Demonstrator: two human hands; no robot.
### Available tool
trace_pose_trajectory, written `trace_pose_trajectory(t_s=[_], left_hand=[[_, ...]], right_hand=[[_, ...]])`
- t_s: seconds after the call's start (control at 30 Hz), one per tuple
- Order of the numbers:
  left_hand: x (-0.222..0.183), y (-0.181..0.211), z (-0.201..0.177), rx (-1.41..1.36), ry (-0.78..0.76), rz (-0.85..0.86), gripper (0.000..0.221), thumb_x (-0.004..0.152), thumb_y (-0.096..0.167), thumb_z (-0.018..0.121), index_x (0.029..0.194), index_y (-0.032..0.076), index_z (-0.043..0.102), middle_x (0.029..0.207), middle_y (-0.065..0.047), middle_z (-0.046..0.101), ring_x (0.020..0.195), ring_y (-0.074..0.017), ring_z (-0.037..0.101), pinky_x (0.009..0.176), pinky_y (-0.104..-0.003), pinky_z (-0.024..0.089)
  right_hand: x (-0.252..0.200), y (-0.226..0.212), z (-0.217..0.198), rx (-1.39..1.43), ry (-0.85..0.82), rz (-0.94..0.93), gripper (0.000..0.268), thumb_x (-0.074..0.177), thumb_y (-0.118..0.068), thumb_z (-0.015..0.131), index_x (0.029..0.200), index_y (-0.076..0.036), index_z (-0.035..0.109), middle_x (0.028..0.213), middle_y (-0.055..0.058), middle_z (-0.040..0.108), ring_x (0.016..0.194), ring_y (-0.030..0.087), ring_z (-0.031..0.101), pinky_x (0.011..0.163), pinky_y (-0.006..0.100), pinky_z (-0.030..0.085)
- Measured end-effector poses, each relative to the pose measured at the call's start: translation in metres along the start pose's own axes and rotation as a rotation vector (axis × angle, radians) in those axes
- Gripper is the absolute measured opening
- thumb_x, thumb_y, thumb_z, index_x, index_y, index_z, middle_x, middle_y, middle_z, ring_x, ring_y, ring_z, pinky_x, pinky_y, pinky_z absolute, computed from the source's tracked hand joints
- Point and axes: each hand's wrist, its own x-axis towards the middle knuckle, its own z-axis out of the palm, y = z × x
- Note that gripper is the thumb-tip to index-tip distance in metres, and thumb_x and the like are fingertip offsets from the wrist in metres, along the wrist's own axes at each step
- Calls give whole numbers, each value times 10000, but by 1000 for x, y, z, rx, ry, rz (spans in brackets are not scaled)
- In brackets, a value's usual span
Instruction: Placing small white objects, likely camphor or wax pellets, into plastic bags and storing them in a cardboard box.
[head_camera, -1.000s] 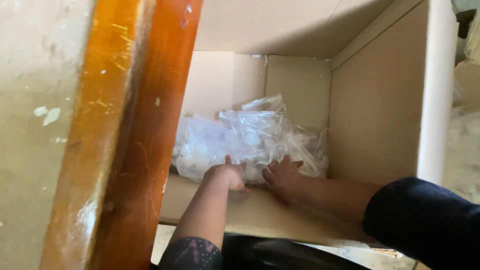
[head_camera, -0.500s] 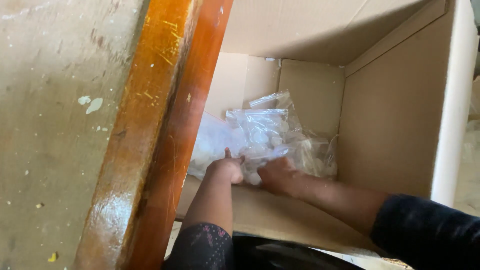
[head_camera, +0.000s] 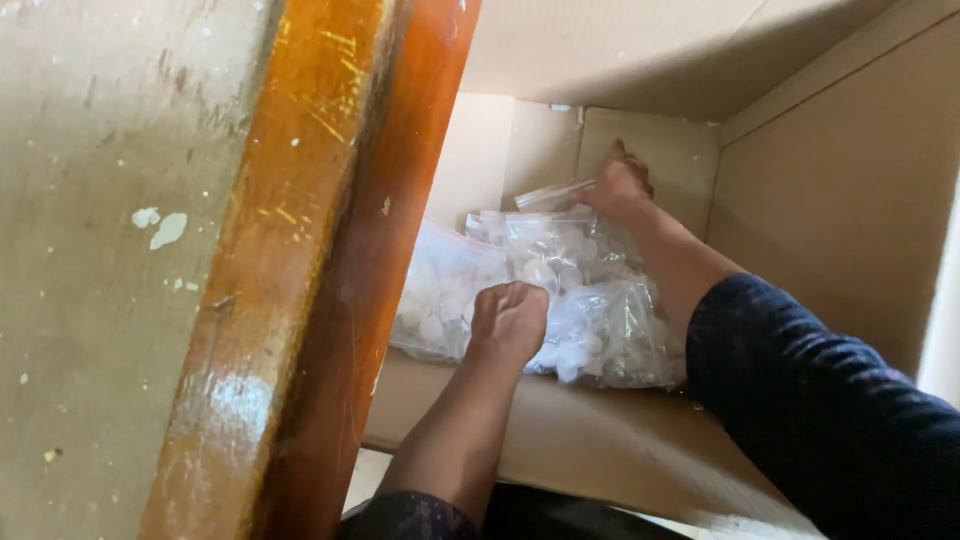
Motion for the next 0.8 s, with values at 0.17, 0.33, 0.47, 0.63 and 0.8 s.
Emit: trace_pose_trajectory(t_s=[0.17, 0.33, 0.47, 0.63, 0.8], left_hand=[[2, -10, -25, -319, -16, -195, 184, 917, 116, 577, 857, 10, 716, 968, -205, 736, 957, -364, 714, 889, -449, 538], [-1, -23, -28, -58, 40, 10, 179, 865, 225, 711, 906, 52, 733, 1006, -208, 715, 1017, -382, 673, 890, -461, 530], [8, -43, -19, -187, -11, -145, 139, 893, 192, 686, 998, 125, 747, 1026, -163, 726, 1013, -359, 681, 882, -451, 537], [21, -56, -6, -443, 225, -145, 314, 904, 199, 656, 1214, 154, 685, 1076, -80, 769, 998, -277, 708, 860, -419, 542], [10, -47, -33, -1281, 171, -182, 444, 962, 397, 641, 1260, 69, 637, 1152, -90, 727, 942, -172, 708, 756, -352, 578]], right_hand=[[17, 42, 36, 278, -280, 170, 741, 765, -302, 903, 1355, 7, 577, 1236, 215, 681, 1118, 347, 629, 991, 484, 513], [15, 55, -12, 590, -272, 94, 373, 815, -209, 818, 1134, -80, 673, 1018, 110, 713, 874, 233, 664, 768, 412, 559], [-17, 44, -80, 631, -124, -337, 227, 933, -168, 661, 1076, -12, 743, 1016, 145, 711, 920, 255, 654, 812, 407, 521], [-107, -40, -178, 335, -196, -518, 305, 962, -191, 568, 1090, 36, 726, 1096, 145, 679, 970, 278, 652, 846, 438, 531], [-156, -54, -166, 895, -746, -155, 315, 957, -178, 524, 1194, 23, 571, 1113, 219, 707, 986, 311, 722, 845, 516, 627]])
